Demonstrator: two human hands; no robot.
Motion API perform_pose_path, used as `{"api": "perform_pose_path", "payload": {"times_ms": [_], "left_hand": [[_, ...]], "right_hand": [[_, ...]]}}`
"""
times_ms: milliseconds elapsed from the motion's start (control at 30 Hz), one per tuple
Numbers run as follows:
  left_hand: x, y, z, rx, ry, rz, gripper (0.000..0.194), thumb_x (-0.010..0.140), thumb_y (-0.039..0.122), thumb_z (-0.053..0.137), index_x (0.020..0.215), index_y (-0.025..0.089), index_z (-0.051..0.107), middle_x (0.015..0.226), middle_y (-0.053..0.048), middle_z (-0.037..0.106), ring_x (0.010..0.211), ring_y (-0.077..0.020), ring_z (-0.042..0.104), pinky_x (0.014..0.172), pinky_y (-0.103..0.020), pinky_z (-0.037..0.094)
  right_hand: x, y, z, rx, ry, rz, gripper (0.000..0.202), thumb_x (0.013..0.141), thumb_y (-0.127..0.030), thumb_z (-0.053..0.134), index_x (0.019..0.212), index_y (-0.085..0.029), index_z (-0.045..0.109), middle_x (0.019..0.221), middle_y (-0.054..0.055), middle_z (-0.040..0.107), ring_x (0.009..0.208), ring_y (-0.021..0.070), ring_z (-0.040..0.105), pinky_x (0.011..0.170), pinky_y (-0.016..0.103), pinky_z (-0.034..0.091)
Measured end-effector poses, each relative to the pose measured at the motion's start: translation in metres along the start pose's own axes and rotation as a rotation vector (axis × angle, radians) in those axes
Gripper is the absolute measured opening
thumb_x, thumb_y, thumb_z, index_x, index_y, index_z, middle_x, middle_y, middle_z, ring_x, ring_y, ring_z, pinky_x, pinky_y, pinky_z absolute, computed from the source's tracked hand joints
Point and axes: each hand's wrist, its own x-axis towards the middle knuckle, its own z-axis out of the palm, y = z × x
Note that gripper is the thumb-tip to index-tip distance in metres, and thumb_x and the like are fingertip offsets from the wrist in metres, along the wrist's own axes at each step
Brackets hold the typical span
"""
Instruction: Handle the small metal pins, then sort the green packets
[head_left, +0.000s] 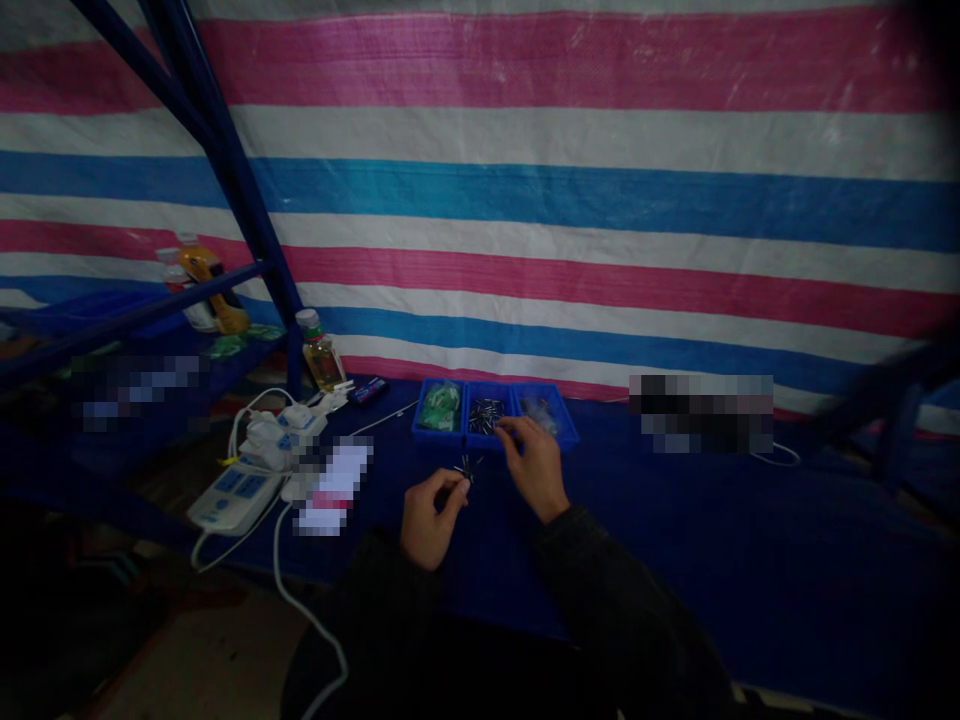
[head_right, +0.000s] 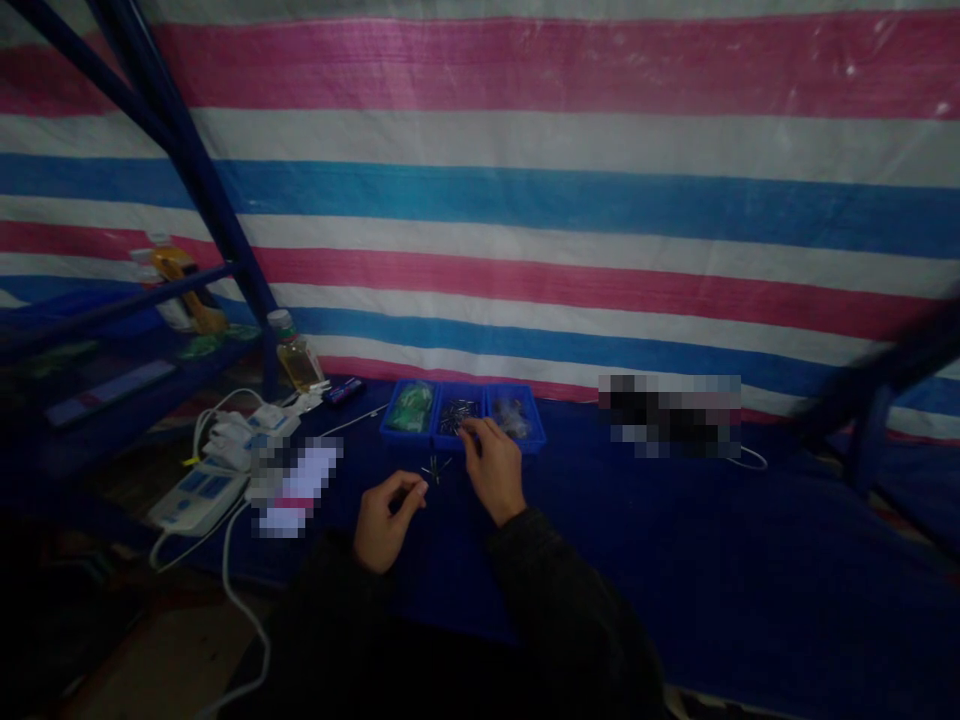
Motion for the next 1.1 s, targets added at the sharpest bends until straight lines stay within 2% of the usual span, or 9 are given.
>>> {"api": "perform_pose_path", "payload": {"times_ms": [100, 200, 333, 467, 700, 833, 967, 1100], "left_hand": [[0.000, 0.001, 0.000, 0.011, -0.012, 0.001, 0.018, 0.096, 0.031, 0.060, 0.086, 0.018, 0.068, 0.072, -0.001, 0.070, 0.070, -0.0163, 0.067, 0.070, -0.025, 0.049], [0.000, 0.000, 0.000, 0.014, -0.012, -0.003, 0.019, 0.096, 0.031, 0.060, 0.086, 0.018, 0.068, 0.072, 0.000, 0.069, 0.069, -0.0160, 0.067, 0.069, -0.025, 0.049], [0.000, -0.001, 0.000, -0.001, -0.021, 0.009, 0.017, 0.096, 0.031, 0.061, 0.087, 0.018, 0.068, 0.072, 0.000, 0.068, 0.070, -0.0159, 0.067, 0.070, -0.025, 0.049], [0.000, -0.001, 0.001, -0.012, -0.014, 0.008, 0.015, 0.096, 0.030, 0.061, 0.090, 0.018, 0.068, 0.073, 0.000, 0.069, 0.070, -0.0161, 0.067, 0.071, -0.025, 0.049], [-0.001, 0.000, 0.001, -0.015, -0.002, 0.013, 0.017, 0.096, 0.030, 0.060, 0.087, 0.018, 0.068, 0.071, 0.000, 0.068, 0.069, -0.0161, 0.067, 0.070, -0.025, 0.049], [-0.001, 0.000, 0.000, -0.021, 0.052, 0.000, 0.017, 0.097, 0.031, 0.059, 0.089, 0.019, 0.068, 0.076, -0.001, 0.071, 0.074, -0.0171, 0.069, 0.073, -0.026, 0.050], [0.000, 0.000, -0.001, -0.017, 0.099, -0.003, 0.013, 0.096, 0.029, 0.060, 0.098, 0.019, 0.069, 0.091, -0.005, 0.074, 0.087, -0.0197, 0.071, 0.076, -0.027, 0.053], [0.001, 0.000, 0.002, -0.013, 0.039, -0.010, 0.019, 0.094, 0.027, 0.063, 0.111, 0.021, 0.068, 0.099, -0.005, 0.076, 0.092, -0.0201, 0.072, 0.073, -0.027, 0.054]], "right_hand": [[-0.016, -0.001, 0.007, -0.027, -0.163, -0.055, 0.022, 0.101, -0.027, 0.052, 0.112, -0.024, 0.071, 0.106, 0.006, 0.076, 0.095, 0.0218, 0.071, 0.085, 0.030, 0.052], [-0.022, 0.000, 0.014, -0.136, -0.345, -0.046, 0.027, 0.100, -0.022, 0.053, 0.120, -0.028, 0.070, 0.110, 0.004, 0.076, 0.099, 0.0206, 0.072, 0.087, 0.028, 0.051], [-0.024, 0.004, 0.019, -0.193, -0.427, -0.005, 0.026, 0.098, -0.021, 0.056, 0.115, -0.031, 0.073, 0.106, 0.003, 0.078, 0.096, 0.0199, 0.072, 0.082, 0.026, 0.050], [-0.027, 0.007, 0.019, -0.184, -0.433, 0.005, 0.020, 0.098, -0.023, 0.057, 0.105, -0.030, 0.075, 0.101, 0.003, 0.078, 0.092, 0.0192, 0.072, 0.077, 0.025, 0.048], [-0.029, 0.007, 0.016, -0.137, -0.406, -0.003, 0.017, 0.099, -0.021, 0.055, 0.099, -0.026, 0.072, 0.097, 0.002, 0.075, 0.089, 0.0188, 0.070, 0.078, 0.026, 0.048], [-0.035, 0.004, 0.008, -0.014, -0.288, -0.036, 0.018, 0.100, -0.021, 0.052, 0.099, -0.024, 0.070, 0.100, 0.005, 0.071, 0.089, 0.0196, 0.069, 0.083, 0.029, 0.051], [-0.046, 0.000, -0.003, 0.079, -0.158, -0.035, 0.016, 0.099, -0.022, 0.053, 0.099, -0.023, 0.069, 0.106, 0.007, 0.067, 0.095, 0.0216, 0.067, 0.089, 0.033, 0.052], [-0.060, -0.004, -0.011, 0.145, -0.122, -0.021, 0.016, 0.100, -0.021, 0.051, 0.099, -0.023, 0.067, 0.103, 0.007, 0.068, 0.096, 0.0221, 0.068, 0.087, 0.033, 0.053]]}}
